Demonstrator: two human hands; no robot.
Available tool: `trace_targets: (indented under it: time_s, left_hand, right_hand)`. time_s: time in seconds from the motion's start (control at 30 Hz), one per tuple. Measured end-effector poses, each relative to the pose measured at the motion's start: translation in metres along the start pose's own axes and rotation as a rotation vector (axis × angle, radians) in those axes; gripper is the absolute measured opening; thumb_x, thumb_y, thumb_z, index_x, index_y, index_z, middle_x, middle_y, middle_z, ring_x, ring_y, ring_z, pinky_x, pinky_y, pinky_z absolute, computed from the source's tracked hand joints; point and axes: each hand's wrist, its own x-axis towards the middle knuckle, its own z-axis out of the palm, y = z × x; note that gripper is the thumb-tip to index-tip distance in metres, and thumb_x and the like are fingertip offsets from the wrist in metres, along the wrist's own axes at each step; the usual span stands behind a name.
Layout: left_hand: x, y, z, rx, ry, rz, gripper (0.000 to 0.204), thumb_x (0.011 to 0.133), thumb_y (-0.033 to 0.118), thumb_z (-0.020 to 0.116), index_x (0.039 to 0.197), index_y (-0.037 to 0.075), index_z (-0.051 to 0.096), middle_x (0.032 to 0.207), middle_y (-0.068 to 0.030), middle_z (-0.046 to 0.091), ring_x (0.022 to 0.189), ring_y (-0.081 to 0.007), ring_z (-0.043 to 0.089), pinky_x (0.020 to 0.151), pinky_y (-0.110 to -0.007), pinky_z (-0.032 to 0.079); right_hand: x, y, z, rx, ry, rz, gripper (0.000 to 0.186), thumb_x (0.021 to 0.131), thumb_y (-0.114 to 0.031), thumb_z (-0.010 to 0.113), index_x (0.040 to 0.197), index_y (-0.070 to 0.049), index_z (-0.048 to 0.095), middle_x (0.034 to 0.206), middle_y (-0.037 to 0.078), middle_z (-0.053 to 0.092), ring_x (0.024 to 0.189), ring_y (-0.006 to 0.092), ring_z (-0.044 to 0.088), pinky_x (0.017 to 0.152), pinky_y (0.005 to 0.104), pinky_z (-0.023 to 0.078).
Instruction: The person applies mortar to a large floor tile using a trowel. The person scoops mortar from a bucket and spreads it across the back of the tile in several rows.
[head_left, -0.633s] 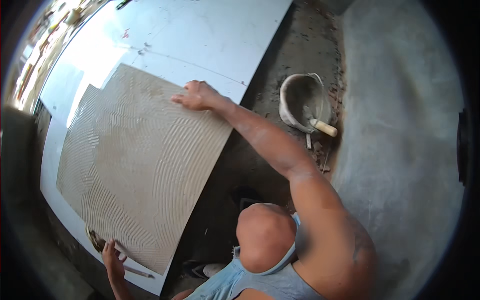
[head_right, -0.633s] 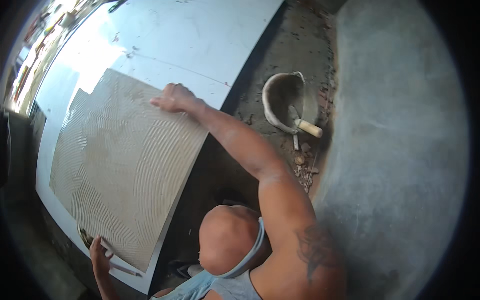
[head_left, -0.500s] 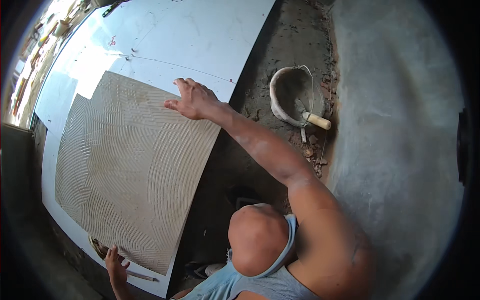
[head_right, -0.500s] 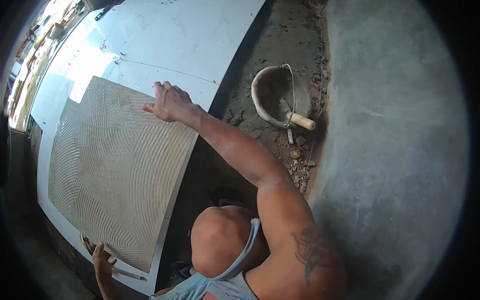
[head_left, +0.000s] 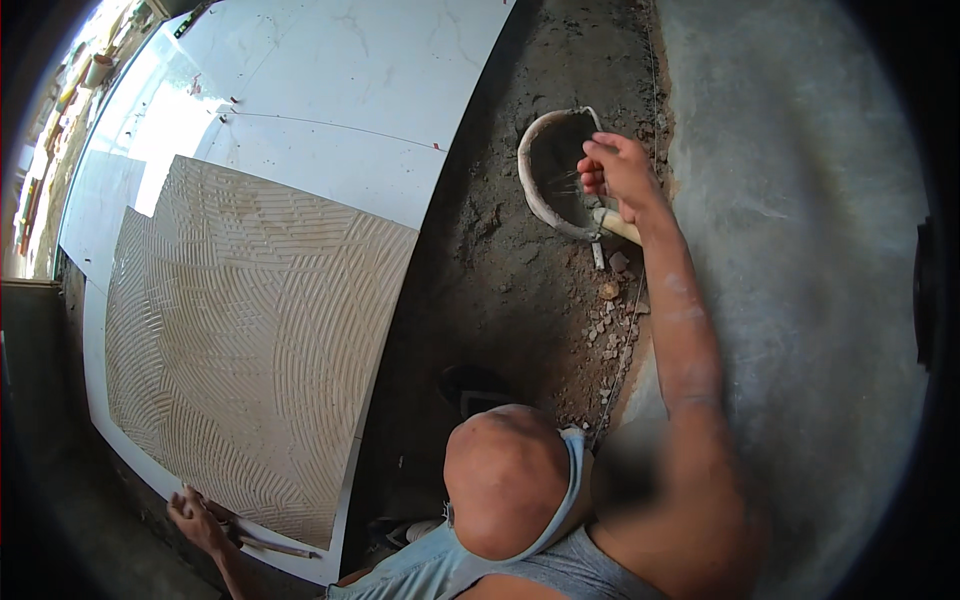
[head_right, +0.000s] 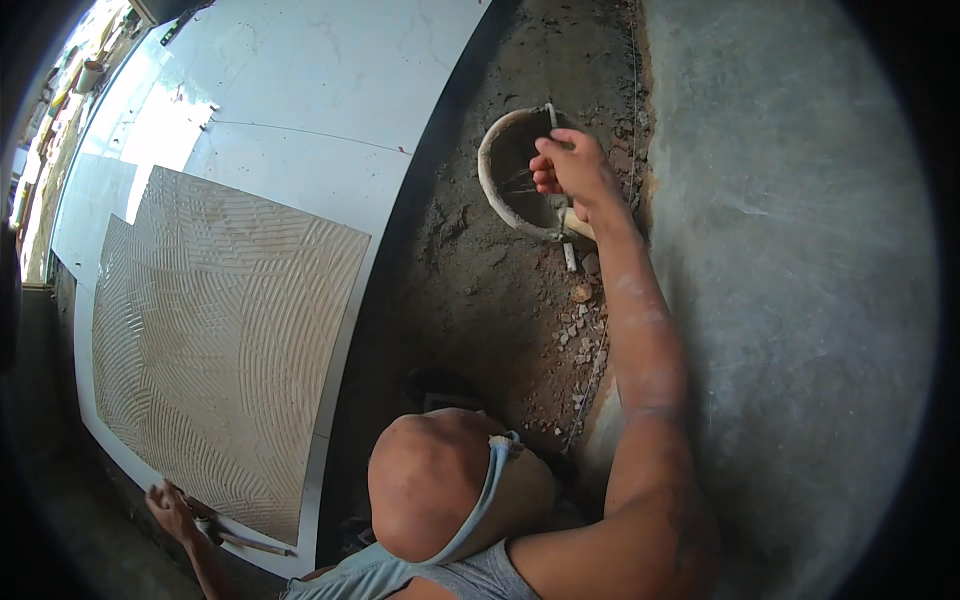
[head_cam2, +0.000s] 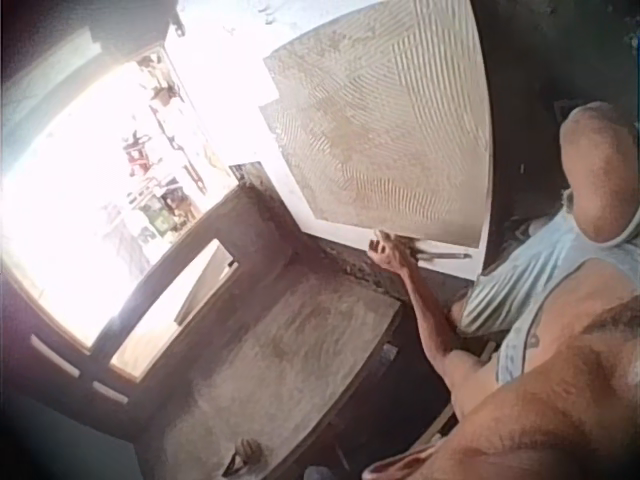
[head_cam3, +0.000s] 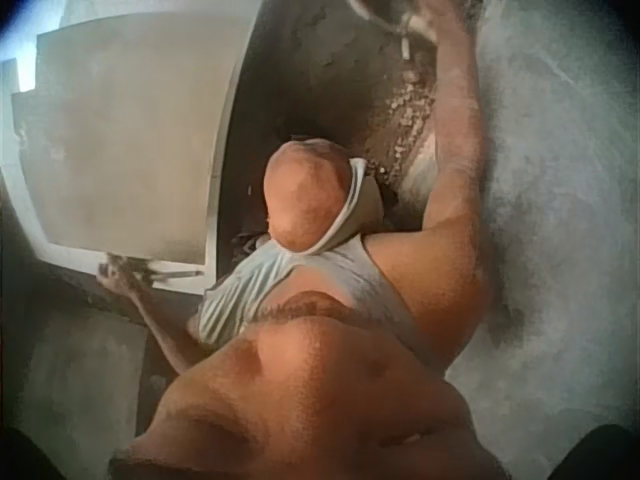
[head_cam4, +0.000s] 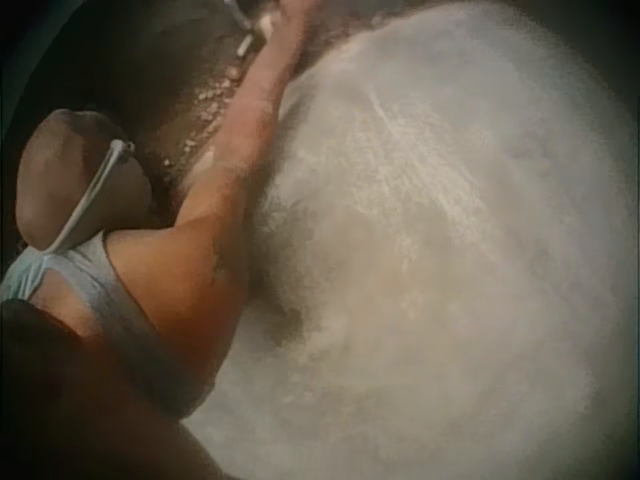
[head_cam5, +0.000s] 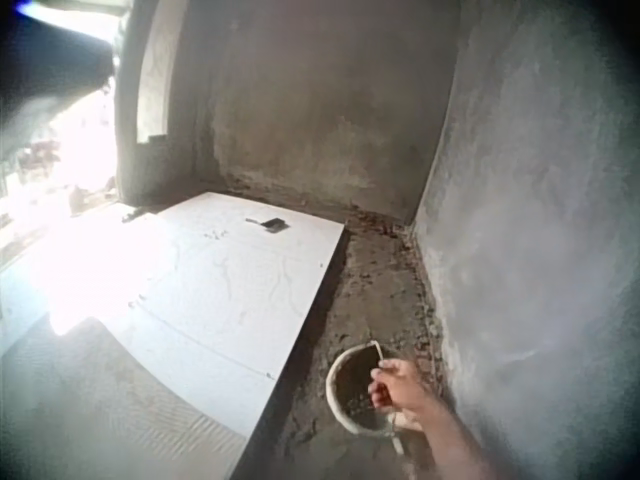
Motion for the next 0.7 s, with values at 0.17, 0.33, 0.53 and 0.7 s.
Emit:
trace_targets:
  time_s: [0.17,0.33,0.53,0.7]
  left_hand:
    - [-0.1,0.219,0.013,-0.012,-0.056,0.67,0.025,0.1,0.013,0.062,0.119,-0.003,0.06,0.11,-0.0125,0.063,0.097,-0.0196,0.06,0.088,-0.034,0.048]
    - [-0.187,0.306,0.134,-0.388,-0.889,0.494,0.019,0.096,0.008,0.064,0.112,-0.002,0.064,0.103,-0.0104,0.066,0.098,-0.0173,0.065,0.089,-0.033,0.051]
    - [-0.269,0.343,0.341,-0.512,-1.172,0.363,0.053,0.09,0.025,0.079,0.129,-0.003,0.056,0.116,-0.0149,0.066,0.105,-0.0222,0.067,0.091,-0.034,0.054]
    - [-0.31,0.367,0.437,-0.466,-0.879,0.36,0.096,0.073,0.031,0.093,0.142,-0.008,0.04,0.122,-0.0238,0.065,0.106,-0.0235,0.069,0.088,-0.035,0.057]
  right_hand:
    - [0.009,-0.014,-0.014,0.463,-0.201,0.259,0.015,0.101,-0.016,0.059,0.111,-0.005,0.06,0.068,-0.006,0.044,0.053,0.004,0.035,0.052,0.0259,0.035]
    - [-0.023,-0.017,-0.003,0.606,-0.132,0.281,0.013,0.1,-0.016,0.06,0.109,-0.005,0.059,0.067,-0.007,0.04,0.057,0.0047,0.036,0.057,0.0264,0.035]
    - [-0.043,-0.021,-0.018,-0.001,-0.27,-0.015,0.04,0.097,-0.034,0.069,0.113,0.0,0.056,0.109,0.014,0.065,0.098,0.0241,0.066,0.085,0.04,0.055]
    - [-0.082,-0.04,-0.022,-0.941,-0.684,-0.048,0.077,0.086,-0.044,0.078,0.131,0.01,0.047,0.119,0.031,0.063,0.111,0.0458,0.064,0.091,0.0461,0.053]
